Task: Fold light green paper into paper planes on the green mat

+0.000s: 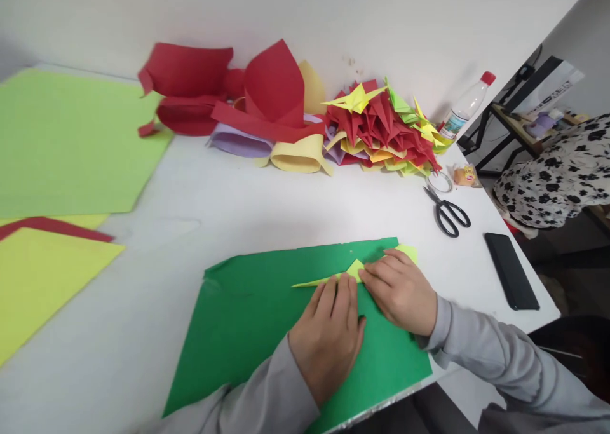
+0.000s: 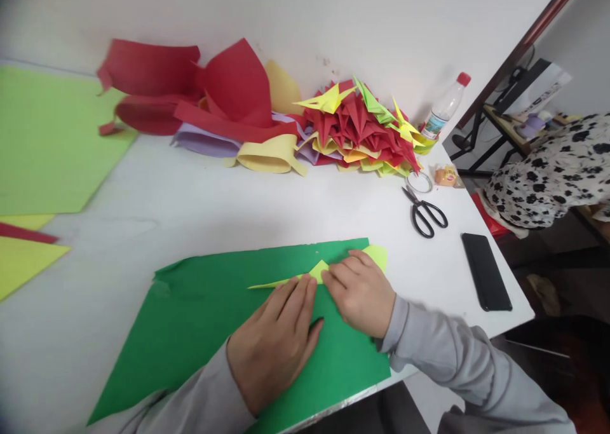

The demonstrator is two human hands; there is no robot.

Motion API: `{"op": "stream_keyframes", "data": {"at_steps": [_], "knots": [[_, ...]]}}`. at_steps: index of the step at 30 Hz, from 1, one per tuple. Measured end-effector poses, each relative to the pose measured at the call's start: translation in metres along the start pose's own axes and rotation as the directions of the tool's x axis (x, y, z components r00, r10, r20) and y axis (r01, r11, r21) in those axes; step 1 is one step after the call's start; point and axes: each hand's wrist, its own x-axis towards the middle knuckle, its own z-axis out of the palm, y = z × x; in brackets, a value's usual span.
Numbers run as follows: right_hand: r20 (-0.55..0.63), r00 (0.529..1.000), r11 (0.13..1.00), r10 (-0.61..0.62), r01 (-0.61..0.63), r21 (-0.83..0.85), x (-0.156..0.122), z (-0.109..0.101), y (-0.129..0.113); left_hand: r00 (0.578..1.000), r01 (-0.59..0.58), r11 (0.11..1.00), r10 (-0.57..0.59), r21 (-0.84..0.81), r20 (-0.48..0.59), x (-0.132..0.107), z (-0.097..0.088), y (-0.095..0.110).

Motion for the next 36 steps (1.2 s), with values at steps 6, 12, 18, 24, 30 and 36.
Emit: {"op": "stream_keyframes", "data": {"at_steps": [6, 12, 18, 24, 30, 36], "knots": [[0.058, 0.997, 0.989, -0.057, 0.064, -0.136, 0.005, 0.001, -0.004, 0.997, 0.078, 0.997, -0.078, -0.027, 0.004, -0.004, 0.0, 0.004], [0.109, 0.968, 0.955, -0.227, 0.243, -0.171, 0.016, 0.0, -0.012, 0.996, 0.088, 0.995, -0.087, -0.045, 0.036, -0.004, 0.004, 0.002], [0.11, 0.979, 0.958, -0.172, 0.192, -0.211, 0.016, 0.006, -0.022, 0.989, 0.127, 0.987, -0.118, -0.095, 0.092, -0.005, 0.006, 0.003], [0.198, 0.967, 0.974, -0.163, 0.19, -0.124, 0.028, -0.003, -0.012, 0.998, 0.052, 0.998, -0.054, -0.048, -0.043, 0.0, 0.002, -0.011], [0.104, 0.987, 0.966, -0.12, 0.14, -0.216, 0.024, 0.006, -0.019, 0.977, 0.209, 0.92, -0.185, -0.332, 0.102, 0.002, -0.015, -0.064], [0.039, 0.992, 0.979, -0.118, 0.123, -0.163, 0.017, 0.009, -0.016, 0.897, 0.427, 0.729, -0.268, -0.535, 0.35, 0.002, -0.006, -0.092]]}}
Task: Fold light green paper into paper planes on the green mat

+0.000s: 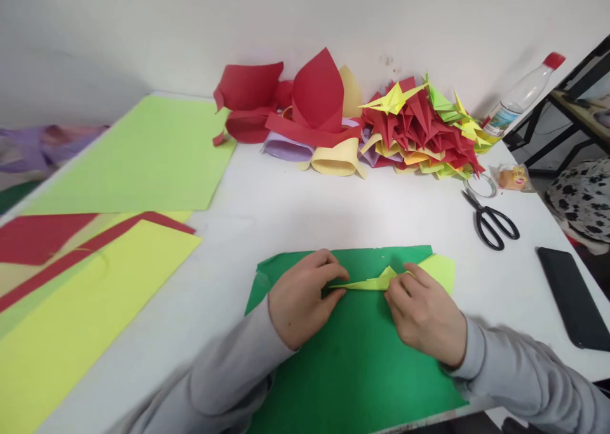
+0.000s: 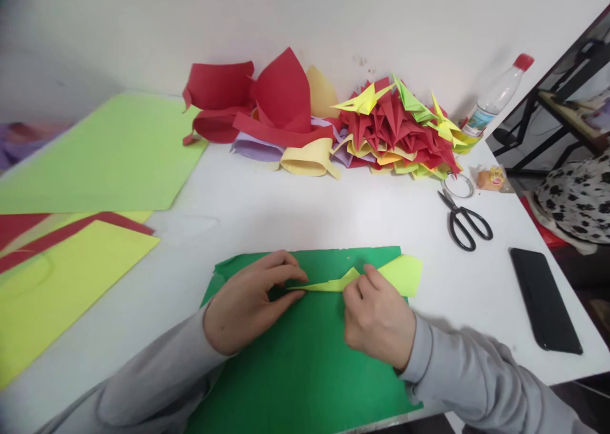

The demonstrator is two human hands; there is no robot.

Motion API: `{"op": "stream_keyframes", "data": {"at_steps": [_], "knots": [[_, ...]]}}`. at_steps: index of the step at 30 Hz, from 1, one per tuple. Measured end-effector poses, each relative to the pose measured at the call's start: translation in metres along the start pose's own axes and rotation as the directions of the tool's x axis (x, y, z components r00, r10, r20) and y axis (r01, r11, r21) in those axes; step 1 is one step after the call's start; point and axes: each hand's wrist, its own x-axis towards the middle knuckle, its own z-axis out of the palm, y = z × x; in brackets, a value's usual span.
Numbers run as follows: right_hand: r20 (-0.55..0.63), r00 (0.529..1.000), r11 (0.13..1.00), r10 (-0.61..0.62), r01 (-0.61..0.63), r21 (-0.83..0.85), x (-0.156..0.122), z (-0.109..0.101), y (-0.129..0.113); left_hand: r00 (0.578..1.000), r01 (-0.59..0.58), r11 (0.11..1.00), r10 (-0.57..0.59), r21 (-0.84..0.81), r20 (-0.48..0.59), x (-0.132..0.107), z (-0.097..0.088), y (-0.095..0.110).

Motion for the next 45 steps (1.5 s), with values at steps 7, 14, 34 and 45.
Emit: {"op": "stream_keyframes", "data": {"at_steps": [7, 14, 34, 45], "knots": [[0.008, 1.0, 0.995, 0.019, -0.019, 0.1, 0.0, -0.004, 0.015, 0.991, -0.088, 0.996, 0.085, 0.031, 0.105, 0.002, -0.001, 0.004], [-0.048, 0.998, 0.999, 0.037, -0.036, 0.036, 0.002, 0.004, 0.013, 0.989, -0.099, 0.995, 0.097, 0.011, 0.112, 0.002, -0.002, 0.004], [-0.212, 0.97, 0.98, 0.116, -0.078, 0.184, 0.016, -0.019, -0.01, 1.0, 0.001, 0.585, 0.005, -0.811, 0.005, 0.007, -0.015, 0.033], [0.225, 0.898, 0.234, 0.379, -0.328, 0.915, 0.021, -0.018, -0.022, 0.946, 0.224, 0.186, -0.277, -0.957, 0.168, 0.005, -0.001, 0.036]]}}
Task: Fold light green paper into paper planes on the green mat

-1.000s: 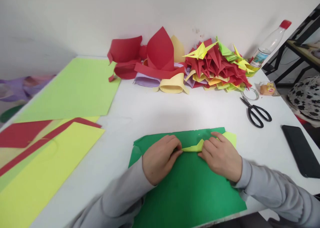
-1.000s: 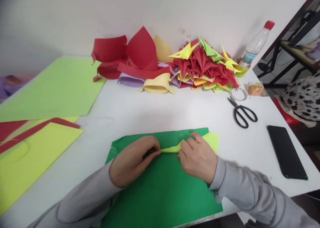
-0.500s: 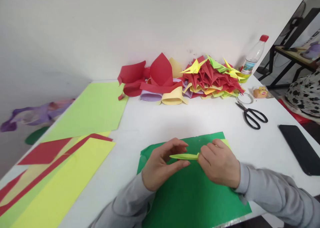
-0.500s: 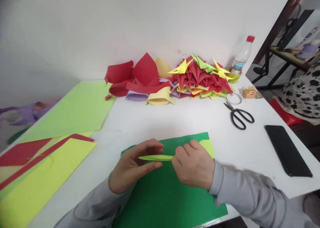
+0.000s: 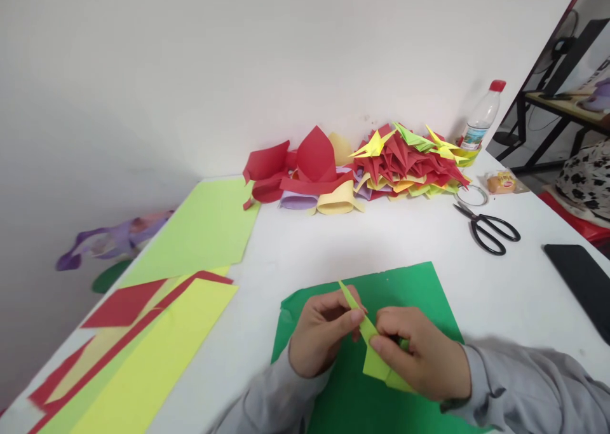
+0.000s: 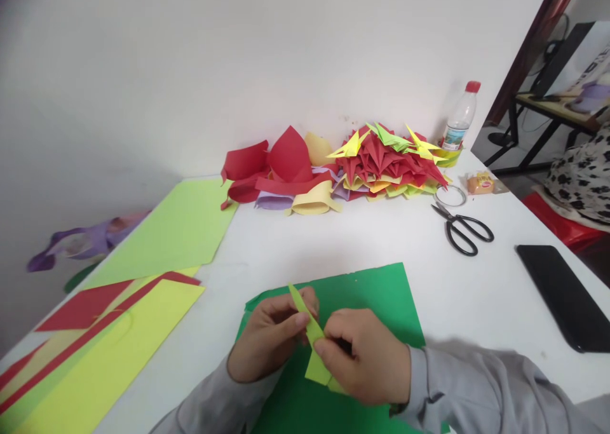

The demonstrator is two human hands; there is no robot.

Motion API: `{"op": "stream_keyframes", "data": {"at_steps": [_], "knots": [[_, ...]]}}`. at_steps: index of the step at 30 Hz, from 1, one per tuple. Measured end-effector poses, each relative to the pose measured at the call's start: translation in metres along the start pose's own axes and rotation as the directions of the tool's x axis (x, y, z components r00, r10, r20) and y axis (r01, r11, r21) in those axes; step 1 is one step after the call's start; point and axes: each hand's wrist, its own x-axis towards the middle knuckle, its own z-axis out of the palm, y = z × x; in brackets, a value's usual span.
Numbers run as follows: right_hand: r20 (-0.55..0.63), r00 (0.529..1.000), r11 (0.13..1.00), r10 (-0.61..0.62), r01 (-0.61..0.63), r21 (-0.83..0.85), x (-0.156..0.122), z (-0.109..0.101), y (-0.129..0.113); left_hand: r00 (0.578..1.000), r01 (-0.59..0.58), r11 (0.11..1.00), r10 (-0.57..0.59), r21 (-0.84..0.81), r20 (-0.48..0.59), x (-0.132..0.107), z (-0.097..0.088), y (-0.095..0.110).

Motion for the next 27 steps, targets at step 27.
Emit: {"op": "stream_keyframes", "data": {"at_steps": [27], "knots": [[0.419, 0.864, 0.124, 0.278, -0.465, 0.876, -0.001, 0.015, 0.024, 0.969, 0.237, 0.934, -0.247, -0.267, -0.003, 0.015, -0.02, -0.005]]}}
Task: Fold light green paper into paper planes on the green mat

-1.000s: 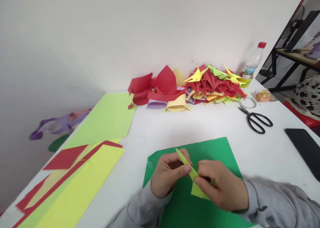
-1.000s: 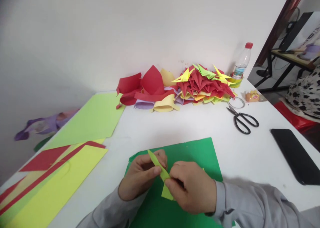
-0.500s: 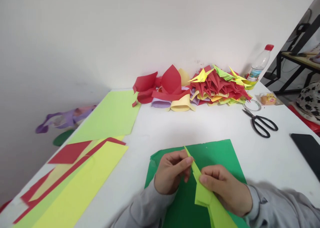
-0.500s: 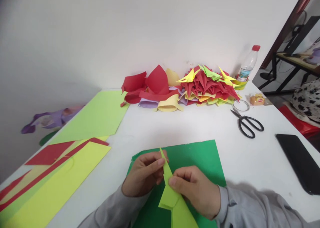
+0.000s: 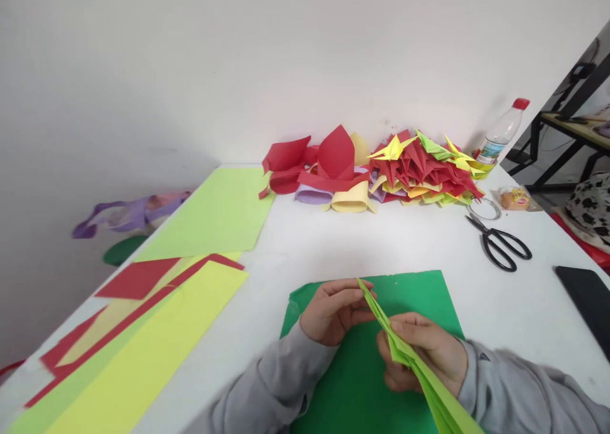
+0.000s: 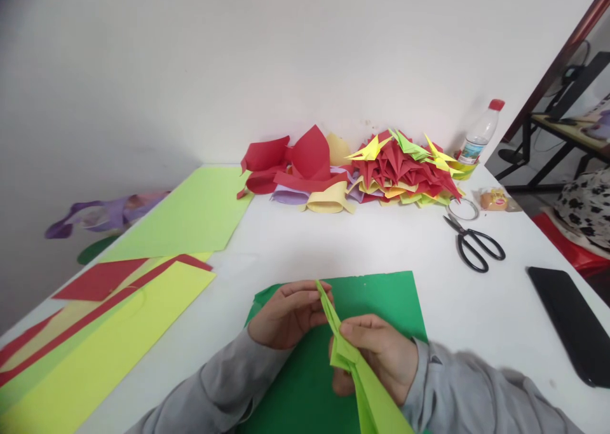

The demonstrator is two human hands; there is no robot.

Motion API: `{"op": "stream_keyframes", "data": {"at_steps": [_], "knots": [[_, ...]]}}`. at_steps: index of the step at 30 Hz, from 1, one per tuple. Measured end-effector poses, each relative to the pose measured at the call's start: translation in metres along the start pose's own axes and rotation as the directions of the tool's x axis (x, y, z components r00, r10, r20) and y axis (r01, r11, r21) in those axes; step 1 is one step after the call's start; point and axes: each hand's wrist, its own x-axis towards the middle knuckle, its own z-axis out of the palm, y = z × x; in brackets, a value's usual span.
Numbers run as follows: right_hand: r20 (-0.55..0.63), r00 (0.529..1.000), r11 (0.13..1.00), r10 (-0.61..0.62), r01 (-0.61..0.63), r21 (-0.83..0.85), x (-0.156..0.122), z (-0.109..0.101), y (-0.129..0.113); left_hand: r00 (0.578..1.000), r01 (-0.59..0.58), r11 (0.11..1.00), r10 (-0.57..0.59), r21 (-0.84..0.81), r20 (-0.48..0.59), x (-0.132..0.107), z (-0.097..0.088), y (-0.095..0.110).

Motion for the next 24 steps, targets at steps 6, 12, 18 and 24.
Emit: {"op": "stream_keyframes", "data": {"at_steps": [6, 12, 18, 24], "knots": [[-0.016, 1.0, 1.0, 0.012, -0.012, -0.003, 0.002, 0.001, -0.002, 0.998, 0.056, 0.998, -0.056, -0.024, -0.018, 0.001, -0.002, 0.0], [-0.013, 1.0, 1.0, 0.003, -0.003, -0.009, 0.004, -0.001, -0.002, 0.996, 0.051, 0.998, -0.053, -0.025, -0.07, 0.004, -0.005, -0.003], [0.016, 1.0, 1.0, 0.001, -0.001, 0.008, 0.0, -0.002, -0.001, 0.992, 0.01, 0.999, -0.016, -0.048, -0.122, 0.011, -0.013, 0.004], [0.058, 0.998, 0.999, -0.033, 0.033, 0.016, 0.002, -0.004, -0.009, 0.998, 0.042, 0.997, -0.044, -0.068, -0.042, 0.004, -0.002, 0.0]]}}
